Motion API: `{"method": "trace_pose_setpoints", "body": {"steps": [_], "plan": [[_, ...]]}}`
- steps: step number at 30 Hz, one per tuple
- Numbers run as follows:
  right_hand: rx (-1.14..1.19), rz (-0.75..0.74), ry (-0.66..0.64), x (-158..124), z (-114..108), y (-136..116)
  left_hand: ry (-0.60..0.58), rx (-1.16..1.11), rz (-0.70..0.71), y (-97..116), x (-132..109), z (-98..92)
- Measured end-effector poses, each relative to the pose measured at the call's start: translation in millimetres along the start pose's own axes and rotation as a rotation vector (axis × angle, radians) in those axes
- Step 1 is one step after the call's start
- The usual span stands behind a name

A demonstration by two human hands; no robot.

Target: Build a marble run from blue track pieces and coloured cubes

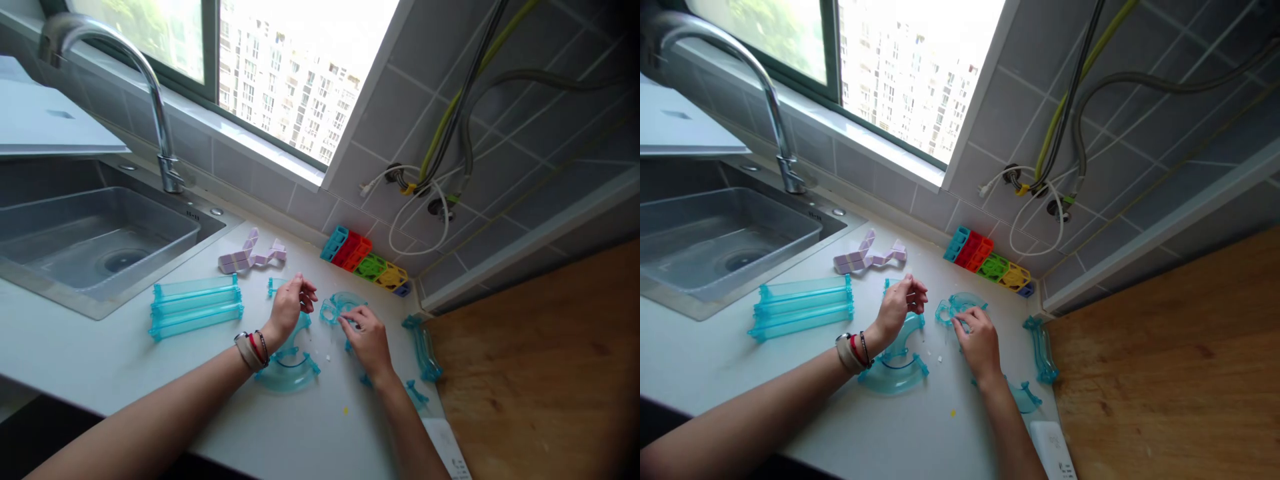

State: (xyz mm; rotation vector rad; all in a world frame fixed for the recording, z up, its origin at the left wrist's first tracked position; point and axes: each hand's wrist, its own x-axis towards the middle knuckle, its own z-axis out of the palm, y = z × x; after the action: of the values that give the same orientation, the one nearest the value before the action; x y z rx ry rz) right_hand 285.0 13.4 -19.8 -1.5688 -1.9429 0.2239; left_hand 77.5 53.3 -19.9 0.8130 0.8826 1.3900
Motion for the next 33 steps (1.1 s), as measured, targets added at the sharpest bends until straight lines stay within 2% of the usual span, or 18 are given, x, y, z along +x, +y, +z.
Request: {"method": "trace_pose_setpoints", "body": {"steps": [5, 11, 14, 17, 20, 23, 26, 30, 33], "plan": [[-0.045, -0.019, -0.093, 4.8, 18.6, -9.3, -0.008, -0.016, -0.018, -1.7, 1.3, -0.7], [-0.169, -0.045, -0.08, 14.1, 13.8, 2.2, -0.019, -0.031, -0.012, 0.4, 2.0, -0.7], [-0.194, -0.109, -0.201, 25.3, 14.4, 5.2, -0.023, -0.026, -0.02, 0.0, 1.1, -0.5], [-0.233, -0.105, -0.31, 35.7, 19.1, 4.6, -0.028, -0.023, -0.014, -1.9, 0.5, -0.4], [-0.262, -0.103, -0.334, 37.6, 21.7, 0.4, -0.025, -0.025, -0.013, -3.1, 0.8, -0.5], [-0.238, -0.141, -0.36, 30.6, 13.9, 1.7, -0.025, -0.027, -0.007, -2.4, 1.4, -0.6], [-0.218, -0.114, -0.349, 23.3, -9.3, 23.0, -0.034, -0.03, -0.003, -0.7, 1.5, -0.5], [-0.289, 0.035, -0.279, 23.1, -54.9, 82.0, -0.051, -0.034, -0.021, -0.3, 0.9, -0.3], [-0.348, 0.097, -0.287, 24.5, -83.7, 123.8, -0.061, -0.035, -0.04, -0.3, 0.5, 0.2]]}}
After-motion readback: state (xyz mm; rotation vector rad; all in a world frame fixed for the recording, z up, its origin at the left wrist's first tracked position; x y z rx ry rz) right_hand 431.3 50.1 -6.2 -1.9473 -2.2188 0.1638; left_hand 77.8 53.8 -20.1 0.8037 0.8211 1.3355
